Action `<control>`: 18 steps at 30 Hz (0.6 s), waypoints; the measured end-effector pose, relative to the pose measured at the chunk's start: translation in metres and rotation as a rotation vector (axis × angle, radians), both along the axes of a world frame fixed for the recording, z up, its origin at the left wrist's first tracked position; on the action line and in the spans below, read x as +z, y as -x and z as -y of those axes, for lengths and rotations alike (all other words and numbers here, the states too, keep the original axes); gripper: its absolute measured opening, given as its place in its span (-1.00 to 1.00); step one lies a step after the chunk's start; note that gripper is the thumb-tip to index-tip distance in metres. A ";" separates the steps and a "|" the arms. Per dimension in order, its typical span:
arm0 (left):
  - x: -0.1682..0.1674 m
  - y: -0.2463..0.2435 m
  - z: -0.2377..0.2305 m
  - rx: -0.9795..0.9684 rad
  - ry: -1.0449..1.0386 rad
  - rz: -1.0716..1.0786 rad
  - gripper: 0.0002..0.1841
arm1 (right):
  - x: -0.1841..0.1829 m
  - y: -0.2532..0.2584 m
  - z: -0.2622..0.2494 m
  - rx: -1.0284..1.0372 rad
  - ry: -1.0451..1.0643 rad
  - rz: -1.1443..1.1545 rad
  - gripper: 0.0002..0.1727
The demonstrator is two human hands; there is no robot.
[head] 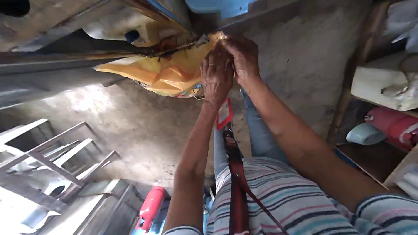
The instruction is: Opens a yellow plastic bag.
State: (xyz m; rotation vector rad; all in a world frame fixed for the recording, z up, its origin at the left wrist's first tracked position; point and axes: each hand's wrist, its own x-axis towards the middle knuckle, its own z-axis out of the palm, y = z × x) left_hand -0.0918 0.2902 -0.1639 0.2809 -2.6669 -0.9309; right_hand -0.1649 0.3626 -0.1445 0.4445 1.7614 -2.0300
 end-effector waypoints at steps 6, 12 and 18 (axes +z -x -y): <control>0.028 0.017 0.016 0.228 -0.619 0.217 -0.72 | -0.003 0.007 -0.007 0.016 0.050 0.111 -0.82; 0.037 0.055 0.028 0.226 -0.320 0.495 -0.75 | -0.007 0.008 -0.008 0.097 -0.085 0.005 -0.83; 0.018 0.053 0.048 0.083 -0.716 0.480 -0.71 | -0.008 0.009 -0.011 0.108 -0.024 0.015 -0.84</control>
